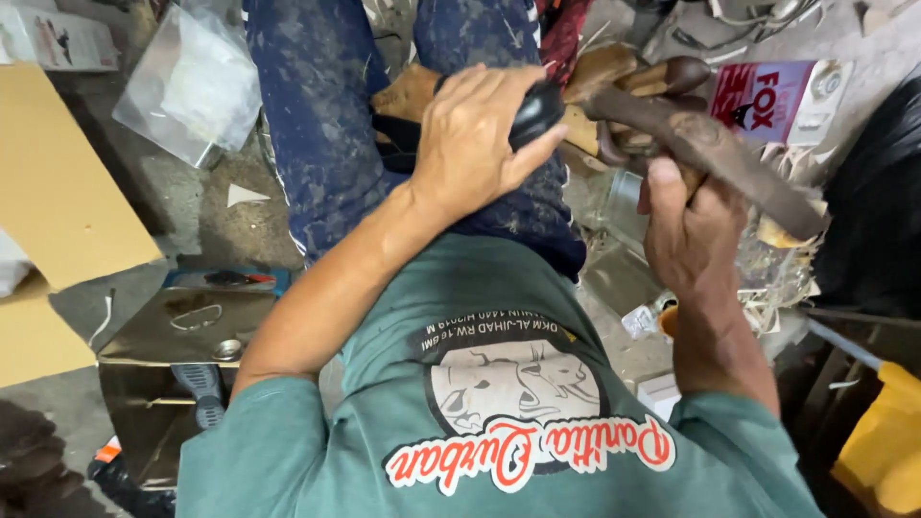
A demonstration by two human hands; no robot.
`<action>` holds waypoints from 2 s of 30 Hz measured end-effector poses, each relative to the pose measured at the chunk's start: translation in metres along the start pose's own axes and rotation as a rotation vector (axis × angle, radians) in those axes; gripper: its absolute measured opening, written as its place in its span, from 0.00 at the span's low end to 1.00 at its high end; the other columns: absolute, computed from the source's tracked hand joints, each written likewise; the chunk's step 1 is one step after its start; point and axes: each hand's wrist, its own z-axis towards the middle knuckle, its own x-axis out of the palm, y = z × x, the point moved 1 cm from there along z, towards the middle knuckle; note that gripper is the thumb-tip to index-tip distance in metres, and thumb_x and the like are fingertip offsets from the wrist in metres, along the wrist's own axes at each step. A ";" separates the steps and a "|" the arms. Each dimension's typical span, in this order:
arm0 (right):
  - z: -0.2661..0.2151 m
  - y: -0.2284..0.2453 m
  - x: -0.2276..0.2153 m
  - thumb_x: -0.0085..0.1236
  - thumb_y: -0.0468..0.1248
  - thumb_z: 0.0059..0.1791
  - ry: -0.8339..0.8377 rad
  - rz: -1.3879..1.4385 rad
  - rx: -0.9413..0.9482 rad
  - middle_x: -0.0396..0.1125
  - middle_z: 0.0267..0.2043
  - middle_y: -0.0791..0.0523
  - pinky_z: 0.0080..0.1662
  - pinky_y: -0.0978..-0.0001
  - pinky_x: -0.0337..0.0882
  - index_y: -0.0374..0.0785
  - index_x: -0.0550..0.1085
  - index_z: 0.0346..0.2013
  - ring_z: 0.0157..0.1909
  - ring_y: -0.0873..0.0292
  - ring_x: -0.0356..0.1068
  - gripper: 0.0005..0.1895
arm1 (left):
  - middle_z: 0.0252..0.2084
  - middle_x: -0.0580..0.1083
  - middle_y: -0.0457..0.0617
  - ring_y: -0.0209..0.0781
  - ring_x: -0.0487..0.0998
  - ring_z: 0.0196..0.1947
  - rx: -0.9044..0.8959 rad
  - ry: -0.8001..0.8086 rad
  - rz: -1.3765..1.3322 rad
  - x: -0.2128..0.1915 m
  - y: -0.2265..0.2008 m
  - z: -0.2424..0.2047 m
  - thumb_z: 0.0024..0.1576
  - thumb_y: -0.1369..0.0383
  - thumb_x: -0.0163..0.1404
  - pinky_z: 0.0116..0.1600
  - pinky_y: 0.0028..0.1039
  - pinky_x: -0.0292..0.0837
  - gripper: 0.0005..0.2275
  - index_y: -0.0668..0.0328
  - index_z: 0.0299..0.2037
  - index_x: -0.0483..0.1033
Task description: Hammering a shoe sole onto a last and manipulating the shoe during the assembly process.
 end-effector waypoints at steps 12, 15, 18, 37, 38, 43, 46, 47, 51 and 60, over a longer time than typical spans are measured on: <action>0.051 0.050 -0.014 0.58 0.23 0.57 0.238 -0.183 -0.299 0.72 0.51 0.44 0.41 0.62 0.67 0.22 0.77 0.54 0.39 0.50 0.69 0.11 | 0.41 0.81 0.55 0.52 0.82 0.40 -0.008 0.011 0.087 0.007 -0.001 0.005 0.54 0.63 0.65 0.52 0.36 0.72 0.18 0.66 0.48 0.77; 0.038 0.044 -0.021 0.50 0.20 0.60 0.072 -0.114 -0.298 0.62 0.52 0.39 0.48 0.55 0.66 0.16 0.70 0.55 0.45 0.43 0.64 0.09 | 0.38 0.80 0.53 0.52 0.81 0.38 -0.001 0.004 0.113 0.007 -0.002 0.006 0.55 0.62 0.64 0.51 0.36 0.71 0.17 0.64 0.47 0.76; 0.052 0.044 -0.012 0.65 0.28 0.57 0.295 -0.301 -0.358 0.71 0.36 0.53 0.33 0.66 0.61 0.29 0.76 0.53 0.30 0.55 0.67 0.11 | 0.42 0.81 0.51 0.50 0.81 0.40 -0.008 0.062 0.119 0.015 0.004 0.000 0.50 0.65 0.66 0.54 0.36 0.71 0.21 0.66 0.49 0.75; 0.046 0.017 -0.020 0.56 0.28 0.63 0.228 -0.233 -0.186 0.72 0.37 0.49 0.29 0.65 0.63 0.23 0.77 0.58 0.27 0.55 0.65 0.11 | 0.39 0.81 0.52 0.52 0.82 0.40 -0.010 0.036 0.085 0.006 -0.005 0.012 0.54 0.64 0.63 0.52 0.35 0.72 0.15 0.63 0.46 0.77; 0.044 0.011 -0.020 0.52 0.25 0.63 0.168 -0.091 -0.162 0.67 0.33 0.50 0.29 0.66 0.59 0.21 0.75 0.54 0.26 0.56 0.59 0.07 | 0.36 0.80 0.51 0.51 0.81 0.37 -0.003 0.032 0.076 0.004 -0.006 0.012 0.55 0.64 0.63 0.50 0.35 0.72 0.13 0.62 0.44 0.77; 0.049 -0.001 -0.012 0.56 0.26 0.61 0.277 -0.102 -0.113 0.58 0.22 0.55 0.25 0.64 0.50 0.22 0.77 0.43 0.20 0.58 0.49 0.06 | 0.33 0.79 0.48 0.48 0.81 0.34 -0.001 0.062 0.083 0.004 -0.006 0.010 0.55 0.63 0.63 0.48 0.34 0.71 0.12 0.59 0.42 0.76; 0.048 -0.009 -0.010 0.47 0.22 0.62 0.166 0.142 -0.094 0.59 0.28 0.54 0.27 0.69 0.51 0.18 0.71 0.55 0.24 0.60 0.51 0.08 | 0.35 0.80 0.51 0.51 0.82 0.37 -0.025 0.077 0.055 0.003 -0.005 0.009 0.55 0.65 0.63 0.52 0.36 0.73 0.14 0.62 0.45 0.77; 0.046 -0.011 -0.011 0.45 0.25 0.63 0.157 0.257 0.020 0.59 0.25 0.55 0.29 0.71 0.55 0.26 0.69 0.40 0.23 0.61 0.53 0.08 | 0.36 0.81 0.52 0.52 0.83 0.39 -0.024 0.073 0.060 0.004 -0.005 0.008 0.55 0.65 0.64 0.52 0.36 0.73 0.14 0.63 0.45 0.77; 0.046 -0.029 -0.004 0.50 0.25 0.63 0.219 0.195 0.008 0.60 0.22 0.57 0.25 0.72 0.54 0.29 0.68 0.34 0.20 0.63 0.54 0.12 | 0.37 0.82 0.51 0.51 0.83 0.39 -0.022 0.087 0.078 0.004 -0.001 0.008 0.54 0.64 0.64 0.52 0.36 0.73 0.16 0.63 0.48 0.77; 0.046 -0.054 0.003 0.46 0.27 0.64 0.182 0.264 -0.039 0.59 0.21 0.57 0.22 0.71 0.57 0.31 0.67 0.32 0.18 0.61 0.55 0.15 | 0.38 0.81 0.54 0.55 0.83 0.41 -0.034 0.114 0.012 -0.001 -0.003 0.010 0.55 0.65 0.63 0.52 0.37 0.73 0.15 0.63 0.47 0.77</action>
